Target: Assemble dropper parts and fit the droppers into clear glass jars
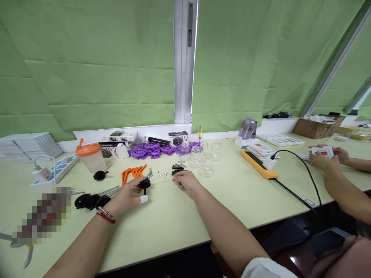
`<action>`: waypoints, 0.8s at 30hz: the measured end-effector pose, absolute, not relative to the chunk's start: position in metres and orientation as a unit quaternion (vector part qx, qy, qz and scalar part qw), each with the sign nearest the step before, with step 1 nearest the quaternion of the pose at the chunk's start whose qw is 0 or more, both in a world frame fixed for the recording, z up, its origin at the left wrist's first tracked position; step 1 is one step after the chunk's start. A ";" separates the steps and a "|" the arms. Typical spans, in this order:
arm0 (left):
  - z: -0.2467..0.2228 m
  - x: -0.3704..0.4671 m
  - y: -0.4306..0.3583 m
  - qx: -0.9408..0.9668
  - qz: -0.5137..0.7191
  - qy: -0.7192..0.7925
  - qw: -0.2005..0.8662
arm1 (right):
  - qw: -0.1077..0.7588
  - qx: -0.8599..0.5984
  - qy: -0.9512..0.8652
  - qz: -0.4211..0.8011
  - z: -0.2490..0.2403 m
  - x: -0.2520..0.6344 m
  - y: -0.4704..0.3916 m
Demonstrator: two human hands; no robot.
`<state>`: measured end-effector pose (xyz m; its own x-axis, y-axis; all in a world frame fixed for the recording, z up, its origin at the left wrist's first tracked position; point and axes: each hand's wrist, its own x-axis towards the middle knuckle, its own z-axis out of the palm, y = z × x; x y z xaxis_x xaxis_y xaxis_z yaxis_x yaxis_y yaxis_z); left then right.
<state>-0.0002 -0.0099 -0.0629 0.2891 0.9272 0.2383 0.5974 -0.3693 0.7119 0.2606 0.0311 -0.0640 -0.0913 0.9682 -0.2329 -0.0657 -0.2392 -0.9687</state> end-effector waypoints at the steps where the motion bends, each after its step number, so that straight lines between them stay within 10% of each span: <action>1: -0.062 0.000 -0.011 0.765 0.316 0.500 0.256 | 0.439 -0.508 -0.430 0.604 -0.066 0.262 0.031; 24: -0.057 0.004 -0.016 0.796 0.261 0.488 0.246 | 0.438 -0.506 -0.483 0.565 -0.075 0.256 0.029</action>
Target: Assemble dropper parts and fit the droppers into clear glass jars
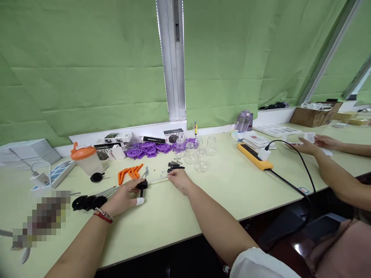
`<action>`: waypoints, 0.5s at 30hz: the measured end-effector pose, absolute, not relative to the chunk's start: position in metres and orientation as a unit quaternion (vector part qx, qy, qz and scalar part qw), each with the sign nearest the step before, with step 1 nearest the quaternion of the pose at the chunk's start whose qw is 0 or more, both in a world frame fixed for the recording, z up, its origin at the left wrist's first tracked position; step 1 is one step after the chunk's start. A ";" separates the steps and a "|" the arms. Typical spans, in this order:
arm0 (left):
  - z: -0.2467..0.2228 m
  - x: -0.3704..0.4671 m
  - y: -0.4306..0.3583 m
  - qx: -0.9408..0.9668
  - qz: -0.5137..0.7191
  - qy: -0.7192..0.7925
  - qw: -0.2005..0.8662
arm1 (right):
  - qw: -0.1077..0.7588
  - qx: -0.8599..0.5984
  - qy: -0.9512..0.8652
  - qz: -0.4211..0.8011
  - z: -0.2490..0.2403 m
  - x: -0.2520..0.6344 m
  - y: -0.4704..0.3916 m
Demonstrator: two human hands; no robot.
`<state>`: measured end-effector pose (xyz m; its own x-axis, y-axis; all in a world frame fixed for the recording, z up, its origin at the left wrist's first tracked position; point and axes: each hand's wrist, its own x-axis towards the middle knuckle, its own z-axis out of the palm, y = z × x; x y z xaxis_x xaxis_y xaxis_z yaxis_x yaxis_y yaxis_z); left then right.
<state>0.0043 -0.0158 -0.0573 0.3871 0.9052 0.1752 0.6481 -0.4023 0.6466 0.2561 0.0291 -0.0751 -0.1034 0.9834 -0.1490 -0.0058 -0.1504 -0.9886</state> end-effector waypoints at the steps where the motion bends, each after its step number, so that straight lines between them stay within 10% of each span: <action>1: -0.057 0.004 -0.016 0.796 0.263 0.487 0.247 | 0.437 -0.508 -0.484 0.562 -0.075 0.256 0.029; 15: -0.058 0.004 -0.016 0.792 0.275 0.485 0.247 | 0.433 -0.513 -0.497 0.549 -0.076 0.254 0.027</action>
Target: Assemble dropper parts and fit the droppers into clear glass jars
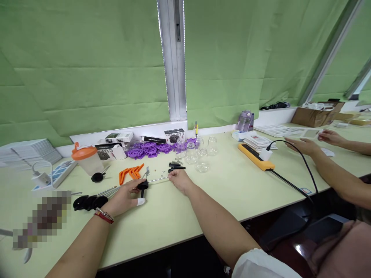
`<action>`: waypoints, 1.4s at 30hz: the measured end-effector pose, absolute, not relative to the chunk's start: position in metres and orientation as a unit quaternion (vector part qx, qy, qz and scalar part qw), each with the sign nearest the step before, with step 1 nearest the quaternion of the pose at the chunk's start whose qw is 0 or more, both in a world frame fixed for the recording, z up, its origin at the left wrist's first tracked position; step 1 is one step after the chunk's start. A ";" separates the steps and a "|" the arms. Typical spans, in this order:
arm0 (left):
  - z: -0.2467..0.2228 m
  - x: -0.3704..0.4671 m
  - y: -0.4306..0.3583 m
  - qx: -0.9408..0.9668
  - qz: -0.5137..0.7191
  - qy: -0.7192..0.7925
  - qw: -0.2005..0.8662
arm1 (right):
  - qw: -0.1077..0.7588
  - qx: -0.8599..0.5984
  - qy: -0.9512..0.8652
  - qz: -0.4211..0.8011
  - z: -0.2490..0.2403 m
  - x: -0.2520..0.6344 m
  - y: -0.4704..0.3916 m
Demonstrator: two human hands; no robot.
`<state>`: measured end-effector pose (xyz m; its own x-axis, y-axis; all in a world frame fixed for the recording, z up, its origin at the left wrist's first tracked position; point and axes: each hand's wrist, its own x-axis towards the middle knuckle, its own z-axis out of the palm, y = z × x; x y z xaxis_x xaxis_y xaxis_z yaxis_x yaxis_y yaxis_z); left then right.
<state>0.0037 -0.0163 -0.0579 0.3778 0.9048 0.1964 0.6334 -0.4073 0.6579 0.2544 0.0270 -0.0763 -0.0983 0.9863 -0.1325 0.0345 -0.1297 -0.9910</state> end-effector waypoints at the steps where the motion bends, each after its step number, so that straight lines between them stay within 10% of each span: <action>1: -0.058 0.004 -0.016 0.793 0.273 0.485 0.247 | 0.432 -0.513 -0.496 0.551 -0.076 0.254 0.027; 42: -0.056 0.004 -0.018 0.795 0.282 0.473 0.253 | 0.408 -0.514 -0.585 0.477 -0.090 0.251 0.031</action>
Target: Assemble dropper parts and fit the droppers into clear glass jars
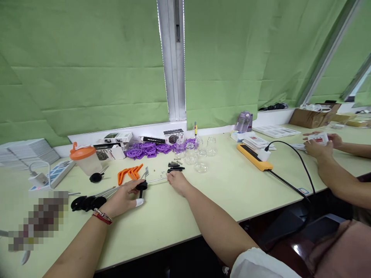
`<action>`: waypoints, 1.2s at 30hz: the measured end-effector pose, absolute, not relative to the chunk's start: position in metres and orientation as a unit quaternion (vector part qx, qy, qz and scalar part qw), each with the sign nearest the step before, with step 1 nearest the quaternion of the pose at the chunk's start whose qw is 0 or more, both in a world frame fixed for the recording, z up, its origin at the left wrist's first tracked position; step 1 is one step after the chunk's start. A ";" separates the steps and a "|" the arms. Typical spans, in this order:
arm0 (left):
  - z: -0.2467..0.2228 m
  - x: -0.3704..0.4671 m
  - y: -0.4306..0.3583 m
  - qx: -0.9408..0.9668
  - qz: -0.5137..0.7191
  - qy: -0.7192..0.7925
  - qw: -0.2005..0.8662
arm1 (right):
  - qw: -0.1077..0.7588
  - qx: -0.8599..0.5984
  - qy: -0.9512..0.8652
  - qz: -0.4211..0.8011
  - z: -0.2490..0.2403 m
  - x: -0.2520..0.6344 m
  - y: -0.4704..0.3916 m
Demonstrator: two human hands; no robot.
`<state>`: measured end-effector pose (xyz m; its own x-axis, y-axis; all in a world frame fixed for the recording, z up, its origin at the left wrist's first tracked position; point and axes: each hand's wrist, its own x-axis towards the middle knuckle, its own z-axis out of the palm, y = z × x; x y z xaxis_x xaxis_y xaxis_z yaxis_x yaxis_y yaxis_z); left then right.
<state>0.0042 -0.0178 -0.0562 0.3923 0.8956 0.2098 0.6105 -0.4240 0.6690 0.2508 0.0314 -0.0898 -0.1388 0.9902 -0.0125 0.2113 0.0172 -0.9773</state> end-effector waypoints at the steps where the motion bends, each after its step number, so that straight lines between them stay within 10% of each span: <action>1: -0.056 0.004 -0.018 0.796 0.282 0.474 0.251 | 0.409 -0.513 -0.587 0.474 -0.091 0.251 0.032; 36: -0.057 0.006 -0.020 0.795 0.289 0.467 0.259 | 0.390 -0.558 -0.602 0.417 -0.092 0.252 0.031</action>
<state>0.0062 -0.0195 -0.0574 0.3970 0.8917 0.2173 0.5922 -0.4298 0.6816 0.2520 0.0308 -0.0918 -0.0732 0.9973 0.0044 0.3475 0.0296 -0.9372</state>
